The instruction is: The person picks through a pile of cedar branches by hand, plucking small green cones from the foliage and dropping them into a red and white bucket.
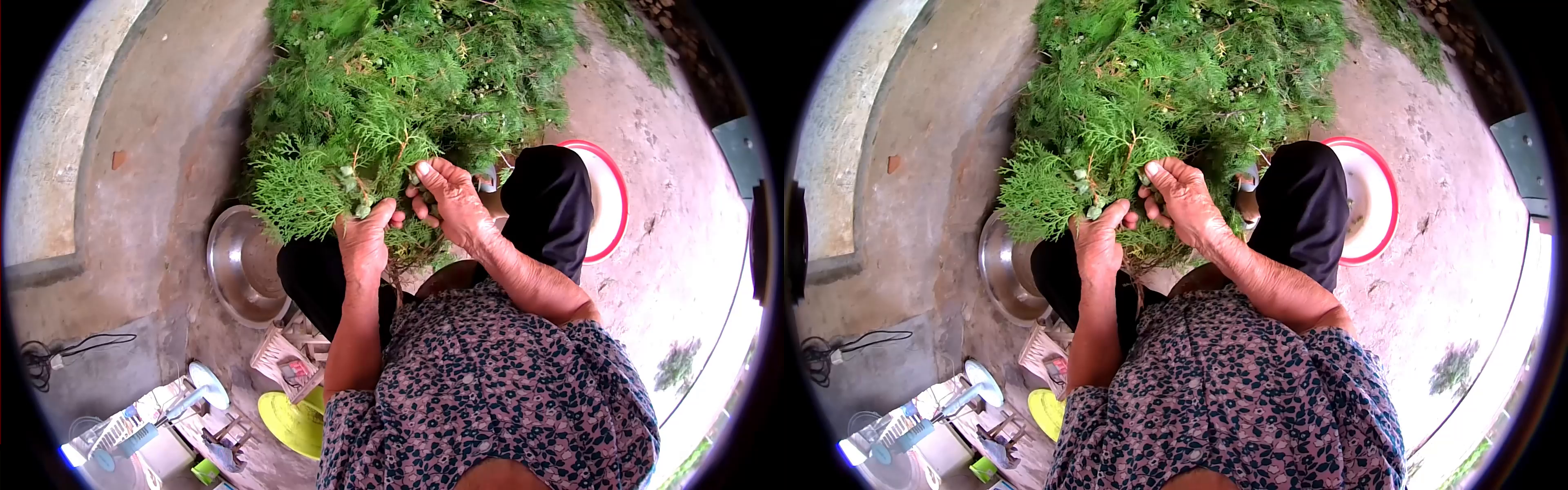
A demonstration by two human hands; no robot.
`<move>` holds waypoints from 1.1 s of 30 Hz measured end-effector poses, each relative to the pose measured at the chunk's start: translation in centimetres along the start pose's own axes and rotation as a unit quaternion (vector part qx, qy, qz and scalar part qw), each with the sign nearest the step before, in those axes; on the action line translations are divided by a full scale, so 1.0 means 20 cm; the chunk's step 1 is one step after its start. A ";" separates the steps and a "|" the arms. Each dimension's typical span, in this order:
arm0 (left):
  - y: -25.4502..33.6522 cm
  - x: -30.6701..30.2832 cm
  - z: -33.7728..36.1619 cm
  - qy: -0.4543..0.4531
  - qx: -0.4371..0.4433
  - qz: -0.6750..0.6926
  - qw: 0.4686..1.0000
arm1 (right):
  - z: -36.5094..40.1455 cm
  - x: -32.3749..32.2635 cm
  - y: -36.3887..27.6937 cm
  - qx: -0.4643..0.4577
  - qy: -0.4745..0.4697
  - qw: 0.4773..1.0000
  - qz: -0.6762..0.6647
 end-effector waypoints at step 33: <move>-0.05 -0.03 -0.01 -0.060 0.009 -0.020 0.998 | 0.51 -1.62 -0.35 -0.263 0.462 0.847 0.013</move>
Point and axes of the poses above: each hand's wrist, its own z-axis away from the middle knuckle, its own x-axis out of the palm, y = z × x, the point moved 7 cm from there along -z, towards the middle knuckle, and after that the axes turned 11 degrees about x, right-handed, at the moved point
